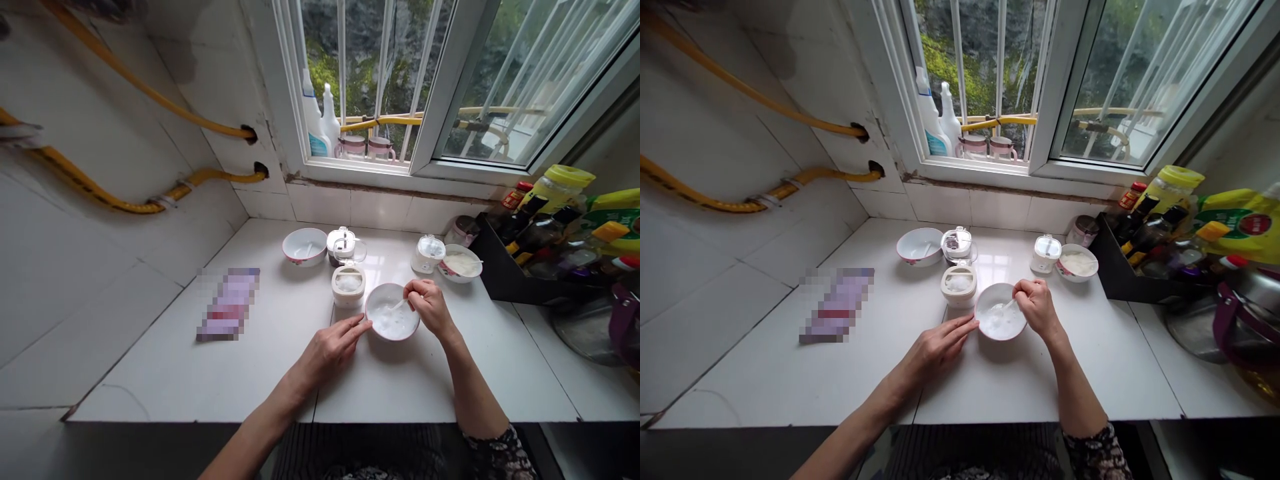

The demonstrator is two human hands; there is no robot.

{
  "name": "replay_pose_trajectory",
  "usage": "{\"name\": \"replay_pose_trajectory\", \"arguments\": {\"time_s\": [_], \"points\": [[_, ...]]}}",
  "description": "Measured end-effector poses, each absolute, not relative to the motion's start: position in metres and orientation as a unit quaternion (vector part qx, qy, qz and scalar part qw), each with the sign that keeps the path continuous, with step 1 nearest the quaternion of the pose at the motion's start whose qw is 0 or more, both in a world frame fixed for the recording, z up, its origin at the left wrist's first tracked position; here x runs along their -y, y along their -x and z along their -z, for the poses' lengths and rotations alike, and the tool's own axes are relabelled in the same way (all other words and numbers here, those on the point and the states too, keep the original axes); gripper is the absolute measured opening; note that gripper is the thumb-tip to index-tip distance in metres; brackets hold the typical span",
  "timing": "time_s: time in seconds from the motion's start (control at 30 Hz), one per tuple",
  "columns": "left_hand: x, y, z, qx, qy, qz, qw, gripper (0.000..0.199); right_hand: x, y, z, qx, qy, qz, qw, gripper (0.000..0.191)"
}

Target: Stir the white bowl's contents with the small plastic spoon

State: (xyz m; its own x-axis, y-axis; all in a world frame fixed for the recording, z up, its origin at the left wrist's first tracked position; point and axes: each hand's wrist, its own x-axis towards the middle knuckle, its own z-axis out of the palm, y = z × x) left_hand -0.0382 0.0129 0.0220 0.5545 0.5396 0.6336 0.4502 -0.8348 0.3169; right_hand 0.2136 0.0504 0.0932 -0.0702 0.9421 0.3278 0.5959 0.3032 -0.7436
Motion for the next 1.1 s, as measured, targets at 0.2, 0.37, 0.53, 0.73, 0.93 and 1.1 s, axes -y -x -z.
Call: {"name": "replay_pose_trajectory", "arguments": {"time_s": [0.2,0.37,0.53,0.73,0.93,1.1], "points": [[-0.013,0.039,-0.021,-0.282,-0.880,-0.378,0.062,0.047,-0.050,-0.208,-0.087,0.722,0.544,-0.191,0.384,0.021],[-0.012,0.038,-0.021,-0.283,-0.879,-0.380,0.060,0.046,-0.047,-0.201,-0.089,0.729,0.528,-0.224,0.374,0.020],[-0.013,0.038,-0.022,-0.283,-0.879,-0.381,0.054,0.047,-0.047,-0.202,-0.094,0.642,0.541,-0.346,0.419,0.016],[-0.014,0.038,-0.020,-0.281,-0.880,-0.378,0.058,0.048,-0.052,-0.210,-0.097,0.512,0.540,-0.454,0.489,0.013],[-0.014,0.037,-0.017,-0.281,-0.875,-0.391,0.054,0.050,-0.055,-0.211,-0.099,0.483,0.535,-0.467,0.512,0.011],[-0.014,0.036,-0.020,-0.281,-0.875,-0.391,0.044,0.048,-0.061,-0.201,-0.099,0.479,0.524,-0.444,0.547,0.009]]}}
